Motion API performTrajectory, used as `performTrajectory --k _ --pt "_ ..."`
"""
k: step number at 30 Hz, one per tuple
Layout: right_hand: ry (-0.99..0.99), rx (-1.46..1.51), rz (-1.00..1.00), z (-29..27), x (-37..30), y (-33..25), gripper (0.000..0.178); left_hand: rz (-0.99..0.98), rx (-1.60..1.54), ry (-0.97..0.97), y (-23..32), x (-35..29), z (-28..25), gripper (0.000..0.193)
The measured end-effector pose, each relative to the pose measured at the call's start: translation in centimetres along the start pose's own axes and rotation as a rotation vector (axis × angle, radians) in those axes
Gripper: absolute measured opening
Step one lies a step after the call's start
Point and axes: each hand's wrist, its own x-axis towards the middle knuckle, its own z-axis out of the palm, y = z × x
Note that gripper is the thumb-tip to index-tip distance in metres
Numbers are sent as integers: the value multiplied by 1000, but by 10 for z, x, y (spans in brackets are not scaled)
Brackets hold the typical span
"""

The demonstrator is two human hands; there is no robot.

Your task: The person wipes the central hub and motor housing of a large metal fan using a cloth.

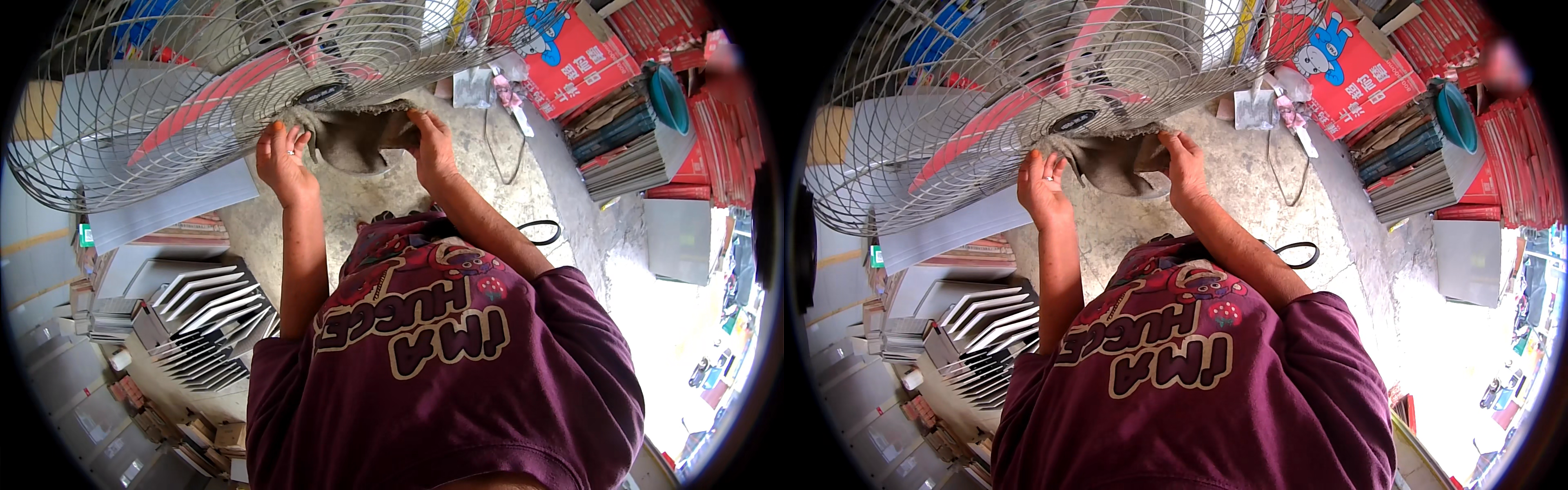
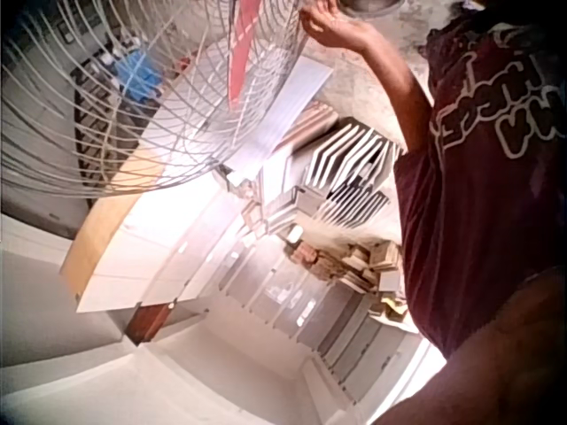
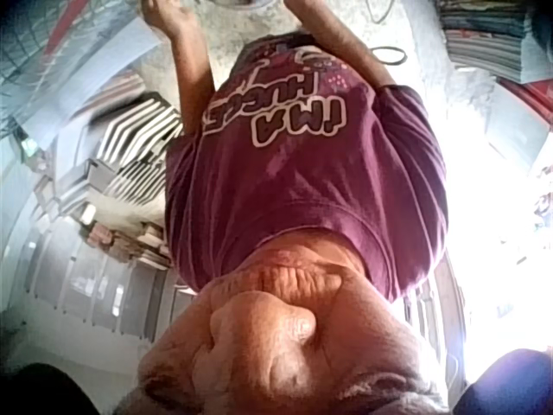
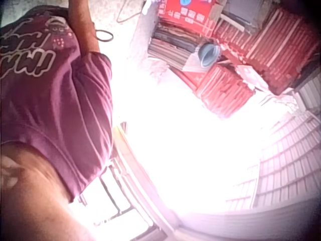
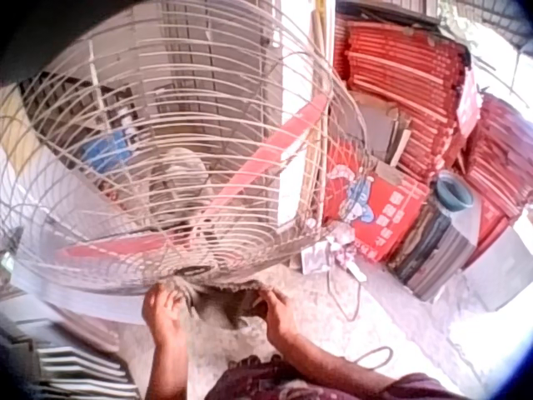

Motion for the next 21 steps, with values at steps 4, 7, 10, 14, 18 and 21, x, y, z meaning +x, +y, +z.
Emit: performTrajectory --k 4,7,10,14,18,21 --pt "26 11 -12 4 -5 -4 16 -50 14 -5 -14 1 3 25" --pt "8 25 -15 3 -6 -3 17 -33 15 2 -13 2 8 26" --pt "-1 29 -24 3 -6 -4 18 -75 39 -50 -20 4 5 26" --pt "13 42 -52 6 -8 -5 19 -82 -13 -36 -28 2 11 25" --pt "39 31 -45 6 -10 -5 19 -142 -49 -105 -38 -1 21 25" --pt "34 31 -29 -2 -6 -4 18 -220 -55 -31 -41 1 27 23"
